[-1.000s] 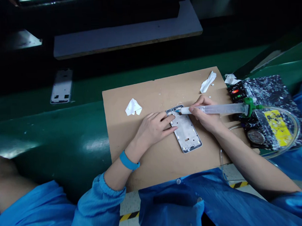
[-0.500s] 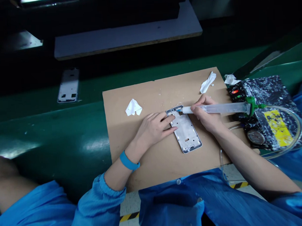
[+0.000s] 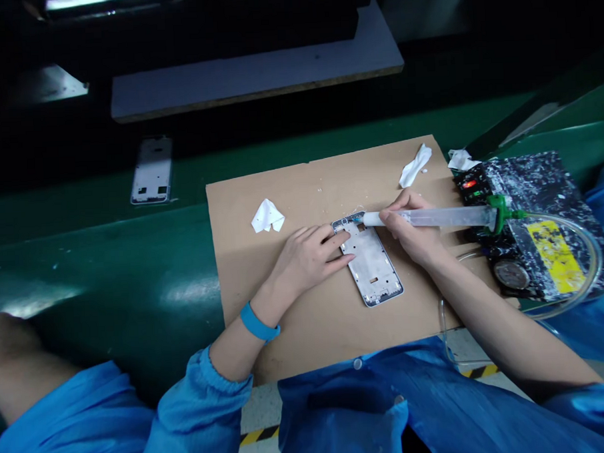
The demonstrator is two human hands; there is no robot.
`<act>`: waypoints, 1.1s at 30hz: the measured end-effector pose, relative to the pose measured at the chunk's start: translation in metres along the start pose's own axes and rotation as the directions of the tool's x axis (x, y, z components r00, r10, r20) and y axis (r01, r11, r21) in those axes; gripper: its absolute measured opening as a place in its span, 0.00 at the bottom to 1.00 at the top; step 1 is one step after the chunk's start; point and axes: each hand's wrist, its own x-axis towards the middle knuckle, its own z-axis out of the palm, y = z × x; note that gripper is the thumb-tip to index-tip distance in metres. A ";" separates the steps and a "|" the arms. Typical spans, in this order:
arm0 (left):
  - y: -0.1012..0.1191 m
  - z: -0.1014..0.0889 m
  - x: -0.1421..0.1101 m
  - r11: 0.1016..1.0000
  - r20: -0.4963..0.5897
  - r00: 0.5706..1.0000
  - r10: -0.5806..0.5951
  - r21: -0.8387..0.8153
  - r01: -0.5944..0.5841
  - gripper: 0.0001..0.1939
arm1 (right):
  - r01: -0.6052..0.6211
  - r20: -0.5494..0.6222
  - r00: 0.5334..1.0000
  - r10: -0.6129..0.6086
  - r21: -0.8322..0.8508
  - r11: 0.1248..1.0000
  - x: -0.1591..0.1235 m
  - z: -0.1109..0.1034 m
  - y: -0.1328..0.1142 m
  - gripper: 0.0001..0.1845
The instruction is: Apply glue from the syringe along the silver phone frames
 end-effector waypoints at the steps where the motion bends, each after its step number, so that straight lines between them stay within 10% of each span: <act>1: 0.000 0.000 0.000 1.000 0.011 1.000 -0.005 -0.001 0.005 0.22 | -0.001 -0.002 1.000 0.001 0.002 1.000 0.000 0.000 -0.001 0.18; 18: -0.004 -0.004 -0.001 0.999 -0.006 1.000 0.017 0.040 -0.016 0.21 | -0.009 0.008 1.000 0.009 0.078 0.997 0.002 0.005 0.003 0.18; 26: 0.020 -0.004 -0.009 0.967 0.108 0.966 0.234 0.080 -0.243 0.27 | -0.003 -0.094 0.995 0.024 0.222 0.975 0.005 0.015 0.006 0.21; 33: 0.025 0.020 -0.009 0.986 0.218 0.972 -0.092 0.154 0.059 0.38 | 0.068 -0.308 0.950 0.058 0.383 0.921 0.013 0.017 0.008 0.22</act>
